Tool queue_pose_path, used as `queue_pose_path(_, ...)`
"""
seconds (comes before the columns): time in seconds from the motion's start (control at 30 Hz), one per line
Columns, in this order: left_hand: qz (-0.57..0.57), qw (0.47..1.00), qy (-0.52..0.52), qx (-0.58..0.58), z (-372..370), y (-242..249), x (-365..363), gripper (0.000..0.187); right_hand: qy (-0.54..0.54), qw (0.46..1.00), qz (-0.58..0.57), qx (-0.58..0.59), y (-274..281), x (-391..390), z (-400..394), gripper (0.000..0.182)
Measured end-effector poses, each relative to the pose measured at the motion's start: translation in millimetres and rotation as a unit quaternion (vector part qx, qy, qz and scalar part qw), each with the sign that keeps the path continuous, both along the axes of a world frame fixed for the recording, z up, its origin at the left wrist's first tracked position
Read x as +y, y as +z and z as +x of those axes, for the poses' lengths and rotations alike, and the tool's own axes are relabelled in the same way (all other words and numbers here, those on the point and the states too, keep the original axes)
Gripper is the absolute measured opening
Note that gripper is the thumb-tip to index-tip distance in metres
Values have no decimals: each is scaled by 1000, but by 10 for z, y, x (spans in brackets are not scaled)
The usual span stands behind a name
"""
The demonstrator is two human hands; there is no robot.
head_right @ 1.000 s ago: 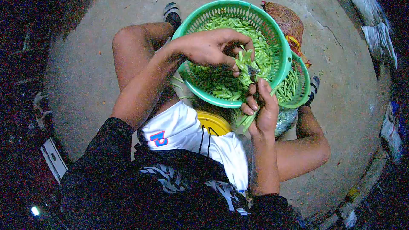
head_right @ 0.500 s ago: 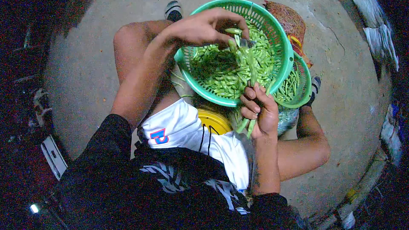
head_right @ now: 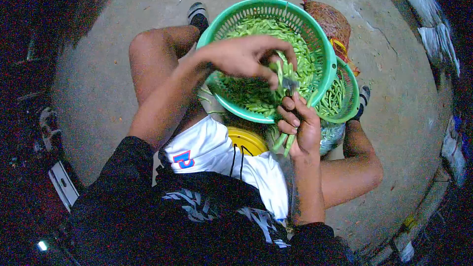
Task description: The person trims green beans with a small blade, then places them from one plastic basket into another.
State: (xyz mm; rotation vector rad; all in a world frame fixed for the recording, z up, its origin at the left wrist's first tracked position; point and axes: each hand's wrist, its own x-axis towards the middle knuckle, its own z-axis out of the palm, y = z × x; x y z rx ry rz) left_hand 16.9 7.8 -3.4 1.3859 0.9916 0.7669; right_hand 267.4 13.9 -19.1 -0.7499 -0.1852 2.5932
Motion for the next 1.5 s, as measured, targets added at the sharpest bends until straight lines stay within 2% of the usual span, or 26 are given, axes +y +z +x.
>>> queue_pose_path(0.03,-11,999,-23,-26,67,-16,-16,40,-6,1000,3,-10,-10,-2,7,11)
queue_pose_path(0.1,35,999,-34,15,-9,14,14,37,-8,1000,3,-25,-20,-20,24,12)
queue_pose_path(0.17,70,997,39,-17,-147,-121,86,37,8,1000,9,7,-2,-6,15,12)
queue_pose_path(0.2,1,995,52,-81,-200,-52,66,38,8,1000,10,10,-11,-6,15,12)
queue_pose_path(0.23,3,996,52,-77,-192,-52,66,38,9,1000,9,10,-35,-7,22,13)
queue_pose_path(0.3,113,992,51,5,-111,-89,60,38,7,1000,9,10,-46,-6,10,13)
queue_pose_path(0.33,87,996,33,-6,-18,-37,13,39,-3,1000,7,-4,-45,-14,-2,14)
queue_pose_path(0.37,11,999,-1,-31,56,13,-42,40,-12,1000,5,-19,-48,-16,-4,14)
queue_pose_path(0.43,22,999,-44,-10,86,40,-31,42,-8,1000,13,-27,-21,-12,0,13)
queue_pose_path(0.5,103,994,-20,4,-35,-42,36,40,-3,999,22,-29,-18,-22,15,13)
queue_pose_path(0.53,2,998,26,-56,-70,-37,30,39,-2,1000,25,-17,-30,-17,22,13)
queue_pose_path(0.63,49,997,38,-36,-59,-1,12,40,-7,1000,27,-4,-12,-14,9,11)
queue_pose_path(0.67,74,997,-1,-15,-5,-74,16,41,-11,1000,23,-9,-10,-15,4,11)
queue_pose_path(0.77,8,997,-48,-66,113,-89,-9,41,-9,999,38,-19,-80,-18,48,13)
queue_pose_path(0.83,145,989,-7,-24,-30,-53,44,38,0,999,39,-19,-57,-27,36,13)
queue_pose_path(0.87,32,997,21,-74,-91,-16,37,38,5,999,45,-13,-31,-23,15,13)
queue_pose_path(0.9,10,996,25,-81,-154,10,55,39,5,999,45,-9,4,-25,-17,13)
queue_pose_path(0.97,16,999,38,-29,-202,40,42,40,10,989,103,-107,94,-42,-86,25)
queue_pose_path(1.0,17,999,36,-29,-213,7,49,40,1,987,122,-105,147,-61,-138,35)
queue_pose_path(1.07,78,996,50,11,-217,-87,47,41,4,986,121,-111,180,-81,-169,36)
queue_pose_path(1.17,27,997,53,-57,-180,-95,31,42,40,980,149,-126,139,-91,-137,38)
queue_pose_path(1.23,39,999,13,-25,-149,-60,36,40,90,966,172,-170,171,-109,-140,36)
queue_pose_path(1.27,52,998,-27,7,-128,-41,42,39,99,970,159,-152,169,-108,-139,35)
queue_pose_path(1.37,56,995,-83,9,-20,-55,59,41,106,976,131,-135,159,-110,-140,31)
queue_pose_path(1.43,47,997,-55,22,-40,13,36,40,113,973,154,-133,198,-113,-155,31)
queue_pose_path(1.5,50,998,-12,32,-147,78,34,40,31,994,79,-68,225,-120,-172,31)
